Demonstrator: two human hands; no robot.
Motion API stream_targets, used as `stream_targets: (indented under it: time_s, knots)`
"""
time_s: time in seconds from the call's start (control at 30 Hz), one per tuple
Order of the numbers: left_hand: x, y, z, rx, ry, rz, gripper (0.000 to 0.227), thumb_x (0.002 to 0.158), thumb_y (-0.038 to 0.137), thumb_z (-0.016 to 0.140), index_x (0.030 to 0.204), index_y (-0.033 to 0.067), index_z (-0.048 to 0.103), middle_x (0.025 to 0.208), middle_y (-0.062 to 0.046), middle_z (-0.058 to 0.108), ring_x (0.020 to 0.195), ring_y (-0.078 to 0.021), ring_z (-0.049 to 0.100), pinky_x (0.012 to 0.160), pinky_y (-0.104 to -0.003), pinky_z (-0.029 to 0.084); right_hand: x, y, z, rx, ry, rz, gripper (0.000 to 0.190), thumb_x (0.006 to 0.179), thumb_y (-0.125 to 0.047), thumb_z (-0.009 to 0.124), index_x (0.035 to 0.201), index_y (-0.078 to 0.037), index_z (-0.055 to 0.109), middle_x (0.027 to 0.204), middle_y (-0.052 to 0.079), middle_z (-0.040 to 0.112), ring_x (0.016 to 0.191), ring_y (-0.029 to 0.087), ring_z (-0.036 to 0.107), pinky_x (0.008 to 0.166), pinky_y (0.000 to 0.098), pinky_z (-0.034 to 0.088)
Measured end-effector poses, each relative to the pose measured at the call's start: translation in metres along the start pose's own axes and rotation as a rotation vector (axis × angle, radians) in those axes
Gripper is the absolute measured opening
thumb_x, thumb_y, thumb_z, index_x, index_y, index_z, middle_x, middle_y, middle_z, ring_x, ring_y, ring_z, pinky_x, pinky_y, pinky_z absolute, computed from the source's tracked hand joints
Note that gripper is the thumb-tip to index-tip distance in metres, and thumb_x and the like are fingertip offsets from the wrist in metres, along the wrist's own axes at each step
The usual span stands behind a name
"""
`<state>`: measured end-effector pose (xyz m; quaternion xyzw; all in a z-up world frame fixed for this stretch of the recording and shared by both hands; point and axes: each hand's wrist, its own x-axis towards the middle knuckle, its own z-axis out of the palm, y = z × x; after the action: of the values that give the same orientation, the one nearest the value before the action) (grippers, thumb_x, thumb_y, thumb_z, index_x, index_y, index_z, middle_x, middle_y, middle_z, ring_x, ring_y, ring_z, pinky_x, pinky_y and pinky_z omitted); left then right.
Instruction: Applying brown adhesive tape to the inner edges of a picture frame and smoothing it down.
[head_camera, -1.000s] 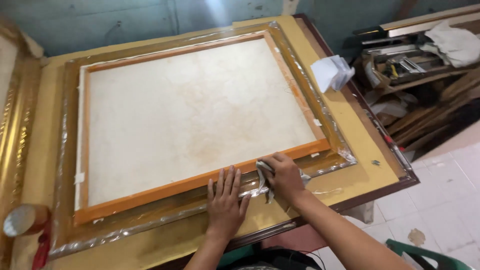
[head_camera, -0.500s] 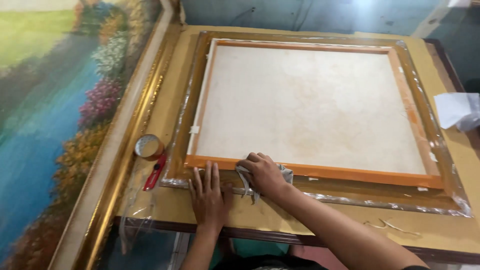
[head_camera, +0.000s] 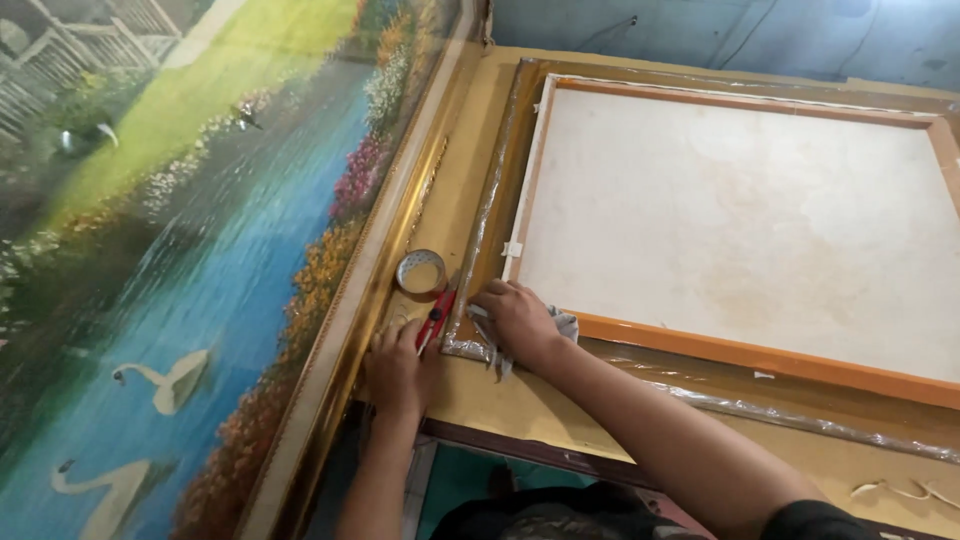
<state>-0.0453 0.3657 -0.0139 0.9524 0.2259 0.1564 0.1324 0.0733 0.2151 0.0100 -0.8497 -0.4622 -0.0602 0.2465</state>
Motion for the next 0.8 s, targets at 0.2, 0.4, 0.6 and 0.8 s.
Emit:
stream_targets:
  time_s: [0.2, 0.4, 0.6, 0.8]
  knots:
    - [0.007, 0.000, -0.010, -0.172, -0.079, -0.168, 0.032, 0.063, 0.032, 0.071, 0.089, 0.0147, 0.064, 0.082, -0.004, 0.056, 0.080, -0.0258, 0.060, 0.063, -0.036, 0.050, -0.027, -0.025, -0.009, 0.010, 0.007, 0.109, 0.032, 0.070, -0.019, 0.061, 0.102, -0.018, 0.058, 0.084, 0.006, 0.049, 0.078, 0.031, 0.054, 0.064, 0.0394, 0.048]
    - [-0.011, 0.022, -0.066, -0.585, -0.352, -0.432, 0.031, 0.072, 0.035, 0.063, 0.091, 0.0108, 0.068, 0.076, -0.009, 0.066, 0.079, -0.0276, 0.065, 0.066, -0.037, 0.050, -0.037, -0.065, -0.039, 0.455, -0.068, 0.532, 0.049, 0.068, -0.025, 0.055, 0.116, -0.016, 0.053, 0.106, 0.012, 0.050, 0.100, 0.037, 0.051, 0.082, 0.0445, 0.046]
    - [-0.016, 0.071, -0.100, -0.941, -0.484, -0.358, 0.035, 0.082, 0.030, 0.055, 0.103, 0.0041, 0.064, 0.087, -0.015, 0.065, 0.080, -0.0261, 0.063, 0.067, -0.036, 0.050, -0.032, -0.095, -0.064, 0.947, -0.026, 1.055, 0.040, 0.084, -0.045, 0.043, 0.115, -0.026, 0.060, 0.113, 0.010, 0.059, 0.109, 0.029, 0.052, 0.091, 0.0416, 0.043]
    - [-0.008, 0.086, -0.096, -0.824, -0.426, -0.166, 0.031, 0.073, 0.032, 0.065, 0.095, 0.0105, 0.064, 0.082, -0.008, 0.068, 0.079, -0.0256, 0.064, 0.068, -0.036, 0.049, -0.028, -0.091, -0.069, 1.359, 0.159, 1.247, 0.032, 0.087, -0.033, 0.054, 0.092, -0.002, 0.058, 0.071, 0.011, 0.056, 0.057, 0.021, 0.058, 0.046, 0.0269, 0.048]
